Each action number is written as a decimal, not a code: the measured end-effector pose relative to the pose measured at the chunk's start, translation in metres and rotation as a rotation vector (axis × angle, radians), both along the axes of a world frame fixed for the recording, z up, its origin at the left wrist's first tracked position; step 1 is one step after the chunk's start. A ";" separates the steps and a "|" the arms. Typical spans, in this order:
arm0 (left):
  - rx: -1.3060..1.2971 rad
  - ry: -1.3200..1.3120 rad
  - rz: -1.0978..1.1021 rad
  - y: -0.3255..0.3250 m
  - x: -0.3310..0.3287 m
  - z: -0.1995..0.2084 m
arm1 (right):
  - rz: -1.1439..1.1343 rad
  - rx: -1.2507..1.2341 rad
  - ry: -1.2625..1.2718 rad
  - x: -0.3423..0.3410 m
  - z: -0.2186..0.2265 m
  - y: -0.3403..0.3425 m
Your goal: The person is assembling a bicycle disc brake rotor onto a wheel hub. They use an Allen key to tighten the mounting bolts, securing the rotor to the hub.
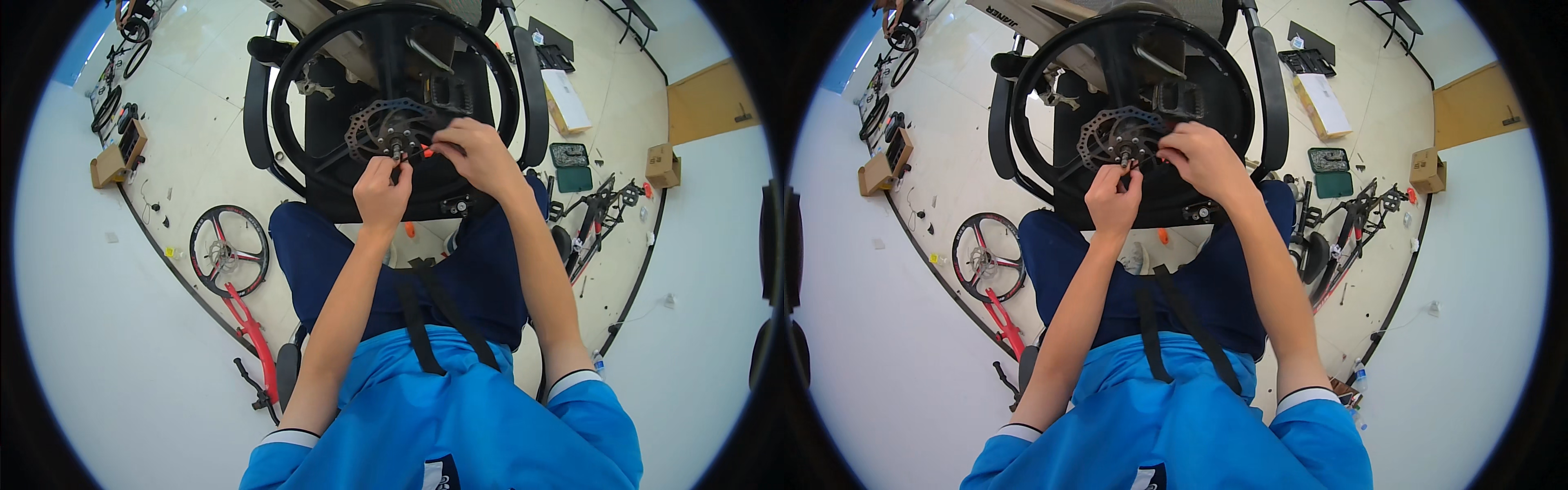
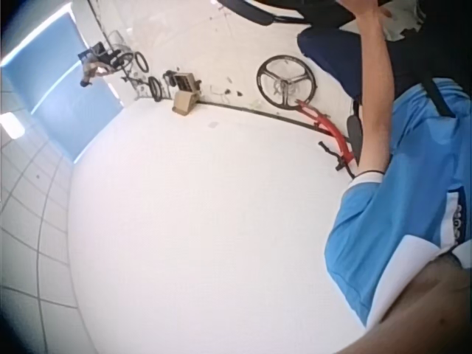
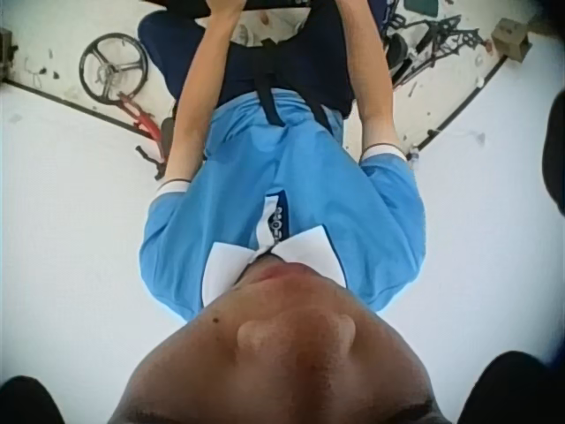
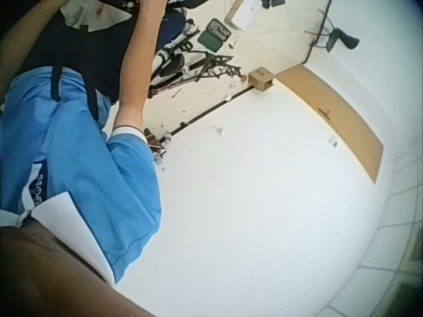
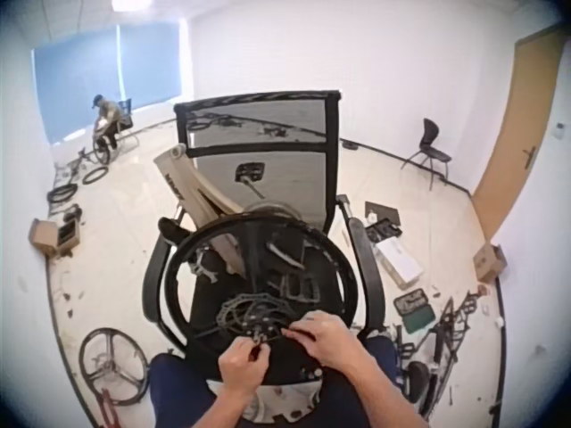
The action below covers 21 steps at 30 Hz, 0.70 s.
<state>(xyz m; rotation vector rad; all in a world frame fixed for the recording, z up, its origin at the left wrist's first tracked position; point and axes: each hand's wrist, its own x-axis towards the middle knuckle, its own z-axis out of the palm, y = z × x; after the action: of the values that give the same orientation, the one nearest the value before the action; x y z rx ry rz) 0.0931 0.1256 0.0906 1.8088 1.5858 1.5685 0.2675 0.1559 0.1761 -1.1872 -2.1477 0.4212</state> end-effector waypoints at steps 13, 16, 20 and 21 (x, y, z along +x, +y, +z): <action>0.122 0.127 -0.109 0.000 -0.035 0.001 | -0.295 -0.334 0.396 -0.065 -0.072 -0.089; 0.148 0.142 -0.078 0.007 -0.041 0.000 | -0.339 -0.462 0.649 -0.093 -0.089 -0.087; 0.153 0.136 -0.113 0.015 -0.046 -0.002 | -0.386 -0.488 0.691 -0.109 -0.093 -0.081; 0.174 0.148 -0.125 0.015 -0.046 -0.001 | -0.385 -0.499 0.693 -0.108 -0.095 -0.080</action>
<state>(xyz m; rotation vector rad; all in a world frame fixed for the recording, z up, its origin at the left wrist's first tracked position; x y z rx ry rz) 0.0476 0.1410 0.0900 2.1167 1.4017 1.5918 0.1590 0.0759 0.0815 -1.4103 -1.2201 1.0517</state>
